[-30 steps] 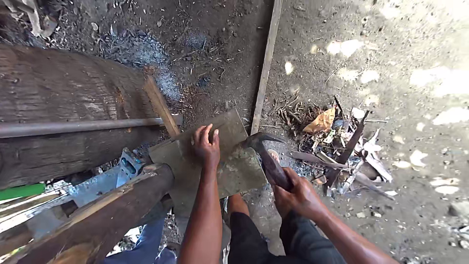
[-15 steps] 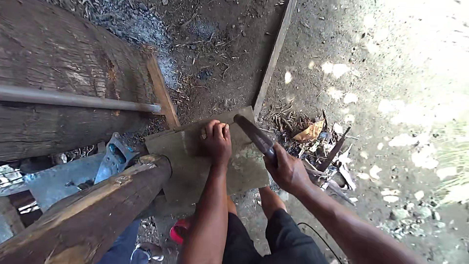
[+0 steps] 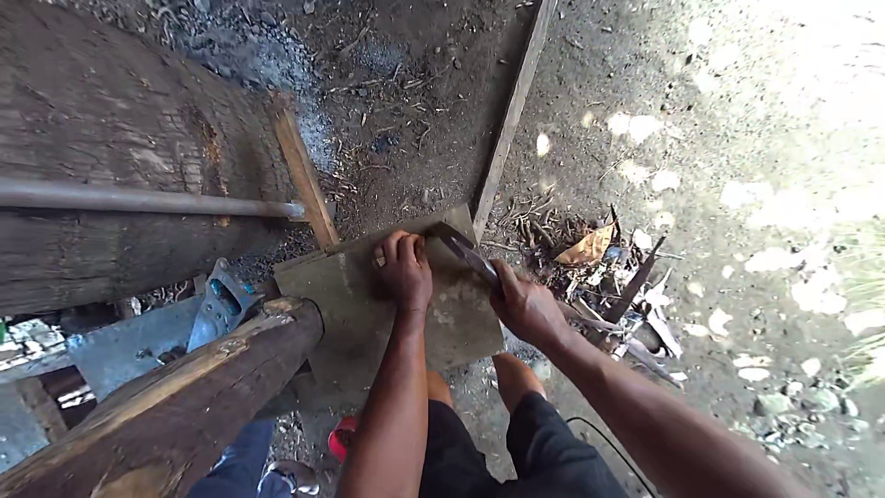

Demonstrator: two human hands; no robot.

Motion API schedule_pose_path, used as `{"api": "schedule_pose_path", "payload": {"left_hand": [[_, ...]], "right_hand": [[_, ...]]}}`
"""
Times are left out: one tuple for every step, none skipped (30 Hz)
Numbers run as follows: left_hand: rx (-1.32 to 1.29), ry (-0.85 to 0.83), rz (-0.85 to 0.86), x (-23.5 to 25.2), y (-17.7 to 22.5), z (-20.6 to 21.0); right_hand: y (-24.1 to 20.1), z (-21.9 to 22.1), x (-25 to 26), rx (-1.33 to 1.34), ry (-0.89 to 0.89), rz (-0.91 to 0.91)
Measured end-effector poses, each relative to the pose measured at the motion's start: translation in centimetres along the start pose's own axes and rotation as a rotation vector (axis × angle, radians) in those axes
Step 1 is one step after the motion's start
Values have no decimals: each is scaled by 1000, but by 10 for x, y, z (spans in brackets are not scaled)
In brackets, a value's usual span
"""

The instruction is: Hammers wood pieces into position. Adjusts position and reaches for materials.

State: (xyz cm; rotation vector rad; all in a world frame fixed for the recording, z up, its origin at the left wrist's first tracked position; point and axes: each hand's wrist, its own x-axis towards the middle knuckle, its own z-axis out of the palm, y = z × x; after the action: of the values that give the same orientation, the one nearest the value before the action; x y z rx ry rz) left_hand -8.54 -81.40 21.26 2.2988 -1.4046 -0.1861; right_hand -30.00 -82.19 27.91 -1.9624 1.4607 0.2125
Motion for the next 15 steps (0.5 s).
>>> {"api": "schedule_pose_path", "payload": {"left_hand": [[14,5,-1,2,1,0],[25,5,1,1,1,0],[38,-3,1,0,1,-1],[43,-11,6,0,1,-2],[41,-26,13,-1,0,-3],[30,-40,30,-1,0,-6],[15,-57,55,-1,-1,-8],[2,-75,87,-1,-2,-11],[-3,-91,107,-1,-2,-12],[1,-108,119,1,-1,-14],[16,-133,133,3,1,-17],[50,-168,149,5,3,-20],[105,-219,165,7,7,-25],[162,-277,181,10,12,-29],[212,-334,194,12,18,-33]], "right_hand": [[3,-3,-3,46,-1,20],[9,-4,-13,100,19,32],[18,-2,-27,147,46,44],[28,0,-42,193,72,52],[40,3,-58,234,76,70],[54,7,-72,265,62,97],[70,13,-86,290,29,139],[85,18,-99,314,-33,205],[100,25,-110,333,-83,261],[114,34,-120,356,-123,305],[128,42,-129,382,-156,337],[141,50,-137,403,-191,361],[155,59,-145,418,-218,377],[167,67,-150,431,-251,395],[180,74,-155,442,-279,409]]}}
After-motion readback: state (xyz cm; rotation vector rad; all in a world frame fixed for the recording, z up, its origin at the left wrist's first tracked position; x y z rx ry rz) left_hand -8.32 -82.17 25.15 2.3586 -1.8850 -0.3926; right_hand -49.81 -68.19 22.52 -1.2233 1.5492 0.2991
